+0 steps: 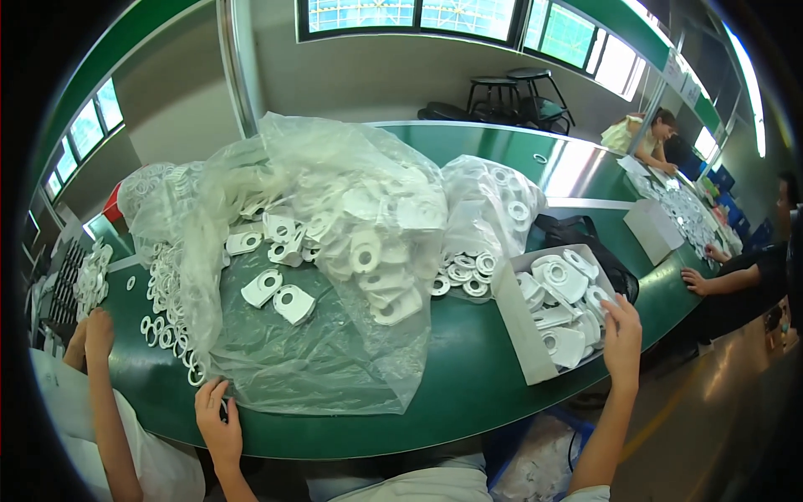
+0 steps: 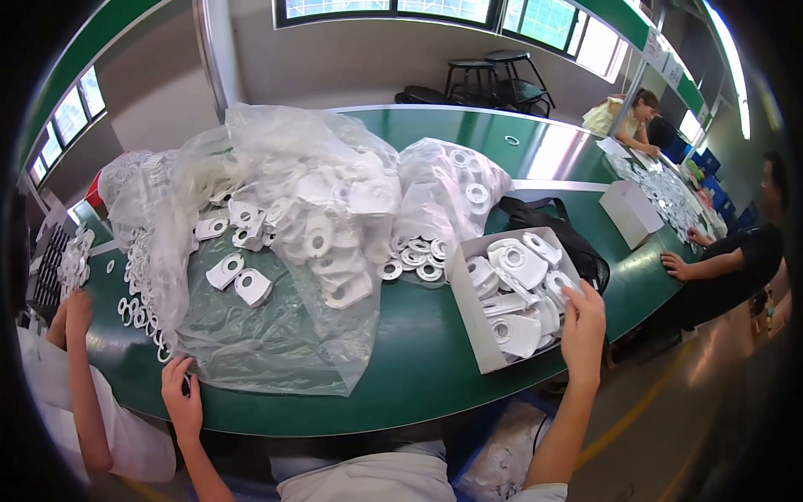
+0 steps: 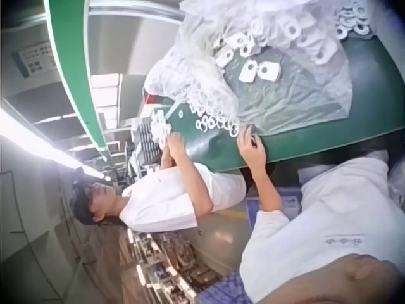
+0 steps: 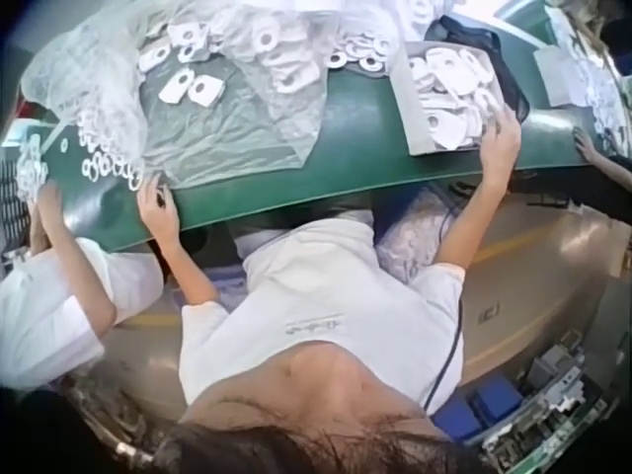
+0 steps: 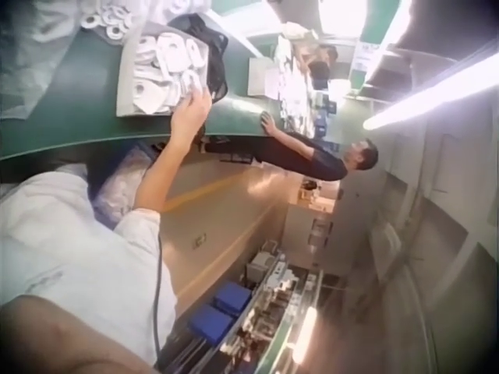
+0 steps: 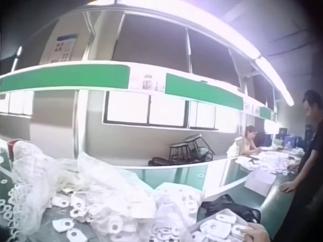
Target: Assembling small white plastic parts into finished components at a workbench.
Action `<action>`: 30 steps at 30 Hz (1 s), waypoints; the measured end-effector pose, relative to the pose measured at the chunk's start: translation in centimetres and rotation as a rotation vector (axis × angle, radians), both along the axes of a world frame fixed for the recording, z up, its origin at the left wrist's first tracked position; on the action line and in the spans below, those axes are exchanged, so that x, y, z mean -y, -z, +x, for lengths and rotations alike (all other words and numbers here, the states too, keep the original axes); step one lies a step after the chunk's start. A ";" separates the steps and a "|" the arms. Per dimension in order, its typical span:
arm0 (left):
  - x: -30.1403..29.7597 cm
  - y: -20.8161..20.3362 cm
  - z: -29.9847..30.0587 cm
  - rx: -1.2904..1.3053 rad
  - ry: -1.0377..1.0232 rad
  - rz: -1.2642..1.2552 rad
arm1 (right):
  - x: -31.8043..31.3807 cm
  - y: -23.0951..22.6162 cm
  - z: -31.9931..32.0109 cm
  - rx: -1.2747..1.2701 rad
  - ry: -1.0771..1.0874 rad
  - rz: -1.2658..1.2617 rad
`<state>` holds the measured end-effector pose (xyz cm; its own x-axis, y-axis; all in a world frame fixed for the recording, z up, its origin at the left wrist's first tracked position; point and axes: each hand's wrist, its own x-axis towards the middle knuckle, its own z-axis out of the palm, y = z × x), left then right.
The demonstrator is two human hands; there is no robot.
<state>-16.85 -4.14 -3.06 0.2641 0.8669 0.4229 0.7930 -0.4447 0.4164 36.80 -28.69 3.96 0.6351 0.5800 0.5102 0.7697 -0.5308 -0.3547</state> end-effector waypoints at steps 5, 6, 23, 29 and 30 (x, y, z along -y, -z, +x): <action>-1.0 -0.1 -0.9 0.051 -0.189 0.179 | -5.0 -2.2 -5.5 0.046 -0.072 0.237; -1.4 -0.2 -1.3 -0.011 -0.282 0.257 | -6.5 -2.1 -7.3 -0.064 -0.214 0.276; -3.2 -0.6 -2.1 -0.053 -0.423 0.445 | -20.2 6.5 -7.1 -0.236 -0.328 -0.014; -3.7 -2.0 6.4 0.163 -0.017 0.140 | -19.3 6.0 -6.8 -0.309 -0.501 0.105; -4.4 -2.4 8.2 0.180 0.129 0.019 | -19.0 5.7 -6.5 -0.348 -0.510 0.099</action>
<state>-8.60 0.30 -0.67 0.2906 0.8223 0.4893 0.6426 -0.5466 0.5369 30.33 -9.69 -1.72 0.4290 0.8147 0.3902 0.7484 -0.0786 -0.6586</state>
